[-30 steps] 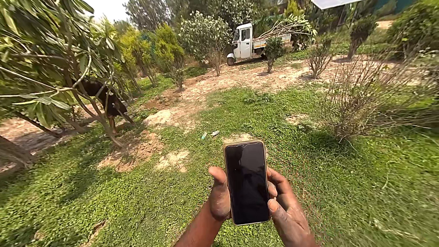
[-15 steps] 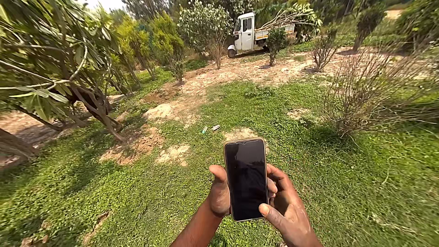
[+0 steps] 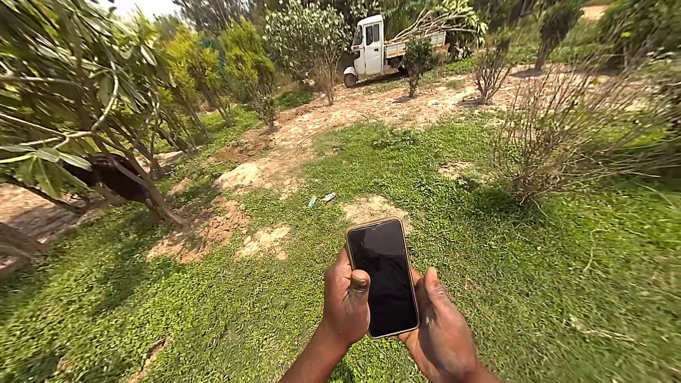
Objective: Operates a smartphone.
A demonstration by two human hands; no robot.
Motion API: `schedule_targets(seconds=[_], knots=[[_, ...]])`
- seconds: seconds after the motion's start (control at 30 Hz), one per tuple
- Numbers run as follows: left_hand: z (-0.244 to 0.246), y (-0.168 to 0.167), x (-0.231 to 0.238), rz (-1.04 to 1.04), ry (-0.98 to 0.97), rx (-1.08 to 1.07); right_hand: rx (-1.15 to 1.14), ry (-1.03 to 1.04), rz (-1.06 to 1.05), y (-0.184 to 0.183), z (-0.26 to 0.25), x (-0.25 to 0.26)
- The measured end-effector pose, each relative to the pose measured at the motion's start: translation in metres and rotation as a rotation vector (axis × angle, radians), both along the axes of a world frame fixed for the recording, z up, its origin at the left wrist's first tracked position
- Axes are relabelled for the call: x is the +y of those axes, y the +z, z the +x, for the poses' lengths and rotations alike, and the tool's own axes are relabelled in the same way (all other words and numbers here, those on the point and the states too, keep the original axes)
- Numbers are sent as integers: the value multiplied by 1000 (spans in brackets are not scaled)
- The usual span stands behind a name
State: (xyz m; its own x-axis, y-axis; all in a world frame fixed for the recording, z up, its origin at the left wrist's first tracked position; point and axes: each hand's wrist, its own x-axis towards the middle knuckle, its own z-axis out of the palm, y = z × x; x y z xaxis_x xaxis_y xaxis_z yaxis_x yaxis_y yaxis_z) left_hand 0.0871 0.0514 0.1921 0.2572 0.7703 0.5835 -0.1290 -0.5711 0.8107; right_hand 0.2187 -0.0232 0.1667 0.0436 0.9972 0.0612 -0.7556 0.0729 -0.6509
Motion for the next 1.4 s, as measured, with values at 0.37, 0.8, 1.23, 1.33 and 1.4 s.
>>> schedule_targets(seconds=[0.37, 0.8, 1.23, 1.33, 1.4], knots=[[-4, 2, -5, -61, -51, 127, 46, 260, -9, -4, 16, -8], [-10, 12, -30, -277, -186, 71, -69, 142, 49, -2, 15, -6], [-1, 10, -32, -295, -45, 97, -87, 97, 41, -9, 13, -2], [-3, 8, -32, -315, -100, 76, -50, 123, 47, -8, 15, -2], [-3, 7, -31, -312, -115, 72, -29, 131, 48, -7, 16, -2]])
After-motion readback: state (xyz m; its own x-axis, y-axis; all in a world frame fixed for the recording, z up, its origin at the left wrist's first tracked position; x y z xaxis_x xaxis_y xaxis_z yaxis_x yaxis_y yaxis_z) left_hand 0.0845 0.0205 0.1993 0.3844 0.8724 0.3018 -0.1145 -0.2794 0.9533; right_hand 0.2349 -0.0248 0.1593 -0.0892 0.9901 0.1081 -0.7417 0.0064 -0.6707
